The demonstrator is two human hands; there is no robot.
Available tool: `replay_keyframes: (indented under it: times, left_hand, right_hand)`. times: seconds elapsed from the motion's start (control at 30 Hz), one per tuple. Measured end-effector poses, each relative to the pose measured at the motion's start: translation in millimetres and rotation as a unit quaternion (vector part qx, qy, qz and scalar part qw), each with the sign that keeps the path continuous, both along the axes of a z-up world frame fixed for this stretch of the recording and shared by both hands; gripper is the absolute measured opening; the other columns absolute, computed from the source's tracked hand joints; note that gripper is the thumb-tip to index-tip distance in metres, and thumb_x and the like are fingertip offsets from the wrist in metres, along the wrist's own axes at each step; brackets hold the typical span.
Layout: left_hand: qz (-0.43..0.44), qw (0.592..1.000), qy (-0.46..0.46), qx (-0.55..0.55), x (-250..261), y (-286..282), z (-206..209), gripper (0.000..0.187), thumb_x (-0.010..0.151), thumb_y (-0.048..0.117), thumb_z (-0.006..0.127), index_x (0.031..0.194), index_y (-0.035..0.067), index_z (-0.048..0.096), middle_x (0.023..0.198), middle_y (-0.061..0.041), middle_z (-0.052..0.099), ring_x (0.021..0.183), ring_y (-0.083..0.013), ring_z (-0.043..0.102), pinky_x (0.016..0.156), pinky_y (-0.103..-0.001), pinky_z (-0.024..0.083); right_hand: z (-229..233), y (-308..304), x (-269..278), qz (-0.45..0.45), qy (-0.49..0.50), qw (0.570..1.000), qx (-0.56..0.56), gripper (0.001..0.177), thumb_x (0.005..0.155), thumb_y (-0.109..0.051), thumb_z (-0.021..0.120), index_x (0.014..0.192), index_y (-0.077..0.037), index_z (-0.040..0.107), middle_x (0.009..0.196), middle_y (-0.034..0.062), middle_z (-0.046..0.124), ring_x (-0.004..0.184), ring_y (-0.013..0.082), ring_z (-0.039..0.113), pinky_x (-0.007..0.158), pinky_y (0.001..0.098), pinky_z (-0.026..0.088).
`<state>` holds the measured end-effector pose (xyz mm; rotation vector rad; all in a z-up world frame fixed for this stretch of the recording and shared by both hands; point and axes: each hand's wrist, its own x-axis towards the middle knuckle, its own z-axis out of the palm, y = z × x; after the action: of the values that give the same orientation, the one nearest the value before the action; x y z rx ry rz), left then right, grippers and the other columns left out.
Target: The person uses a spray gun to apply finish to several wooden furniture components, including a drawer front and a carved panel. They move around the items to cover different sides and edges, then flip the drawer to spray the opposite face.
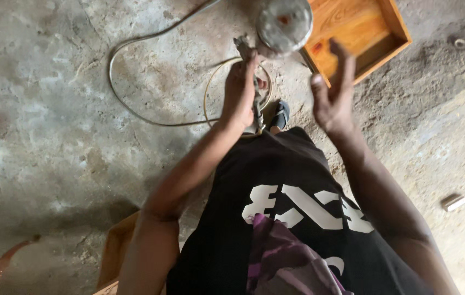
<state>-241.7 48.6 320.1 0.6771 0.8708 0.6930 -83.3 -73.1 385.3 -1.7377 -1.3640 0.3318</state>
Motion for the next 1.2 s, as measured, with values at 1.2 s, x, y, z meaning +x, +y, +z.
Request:
replay_keyframes:
  times: [1.2]
  left_hand:
    - [-0.430,0.610,0.376,0.549,-40.2,170.3,-189.1,0.015,0.087,0.019,0.073,0.083,0.006,0.067,0.076,-0.015,0.074,0.075,-0.0415,0.069,0.081,-0.063,0.042]
  right_hand:
    - [73.7,37.7,116.8,-0.209,0.317,0.890,0.251,0.042,0.102,0.020,0.054,0.142,0.005,0.047,0.131,0.0209,0.066,0.084,0.0177,0.068,0.073,0.0299,0.057]
